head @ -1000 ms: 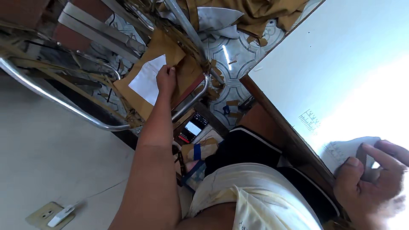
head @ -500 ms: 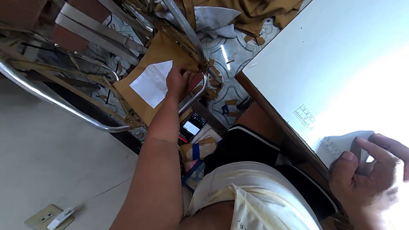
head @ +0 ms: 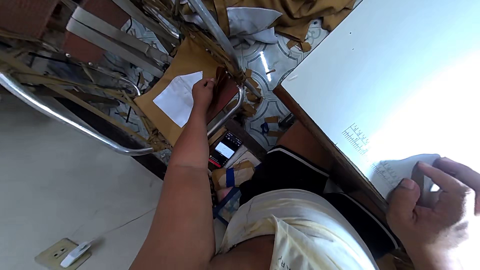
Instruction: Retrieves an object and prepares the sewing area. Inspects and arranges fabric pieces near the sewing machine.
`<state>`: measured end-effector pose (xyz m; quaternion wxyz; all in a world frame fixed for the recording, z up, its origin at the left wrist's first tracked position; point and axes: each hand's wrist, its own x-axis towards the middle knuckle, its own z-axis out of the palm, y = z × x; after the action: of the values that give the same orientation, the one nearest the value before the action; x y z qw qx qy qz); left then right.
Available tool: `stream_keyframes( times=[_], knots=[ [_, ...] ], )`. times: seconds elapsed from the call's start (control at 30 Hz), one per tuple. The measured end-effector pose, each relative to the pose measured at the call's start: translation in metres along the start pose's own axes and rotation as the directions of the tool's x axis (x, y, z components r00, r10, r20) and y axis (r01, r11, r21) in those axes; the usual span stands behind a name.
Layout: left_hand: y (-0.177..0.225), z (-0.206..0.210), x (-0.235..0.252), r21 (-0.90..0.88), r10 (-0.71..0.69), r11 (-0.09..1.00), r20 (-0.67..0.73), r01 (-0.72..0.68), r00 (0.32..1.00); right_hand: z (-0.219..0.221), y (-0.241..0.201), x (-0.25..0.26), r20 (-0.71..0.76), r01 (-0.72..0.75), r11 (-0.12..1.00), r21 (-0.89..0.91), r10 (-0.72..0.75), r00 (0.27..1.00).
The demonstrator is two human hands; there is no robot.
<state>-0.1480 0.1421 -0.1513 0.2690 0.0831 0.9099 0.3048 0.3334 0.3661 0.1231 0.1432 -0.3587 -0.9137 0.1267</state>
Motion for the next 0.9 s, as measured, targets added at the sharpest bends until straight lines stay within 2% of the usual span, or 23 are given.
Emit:
stream_keyframes(
  times=[0.17,0.27,0.43,0.53,0.63,0.9],
  knots=[
    [0.007,-0.002,-0.002,0.052,-0.040,0.998,-0.049,0.043,0.998,0.000,0.000,0.000,-0.006,-0.004,1.000,-0.006,0.004,1.000],
    [0.014,0.002,-0.006,0.001,-0.086,0.996,-0.092,0.086,0.992,0.001,0.000,0.000,-0.008,-0.004,1.000,-0.003,0.004,1.000],
    [0.020,0.010,-0.006,0.127,-0.019,0.992,-0.033,0.024,0.999,0.001,-0.001,0.000,-0.009,-0.010,1.000,0.007,0.010,1.000],
    [0.019,0.014,-0.004,0.122,0.004,0.993,-0.028,-0.001,1.000,0.000,-0.001,0.000,0.001,-0.018,1.000,0.016,0.018,1.000],
    [0.018,0.016,-0.002,0.117,-0.003,0.993,-0.052,0.009,0.999,0.000,-0.001,0.000,0.006,-0.014,1.000,0.021,0.014,1.000],
    [0.024,0.013,0.000,0.275,-0.060,0.959,-0.026,0.065,0.998,0.001,-0.001,0.001,-0.007,-0.008,0.999,0.032,0.008,1.000]
  ],
)
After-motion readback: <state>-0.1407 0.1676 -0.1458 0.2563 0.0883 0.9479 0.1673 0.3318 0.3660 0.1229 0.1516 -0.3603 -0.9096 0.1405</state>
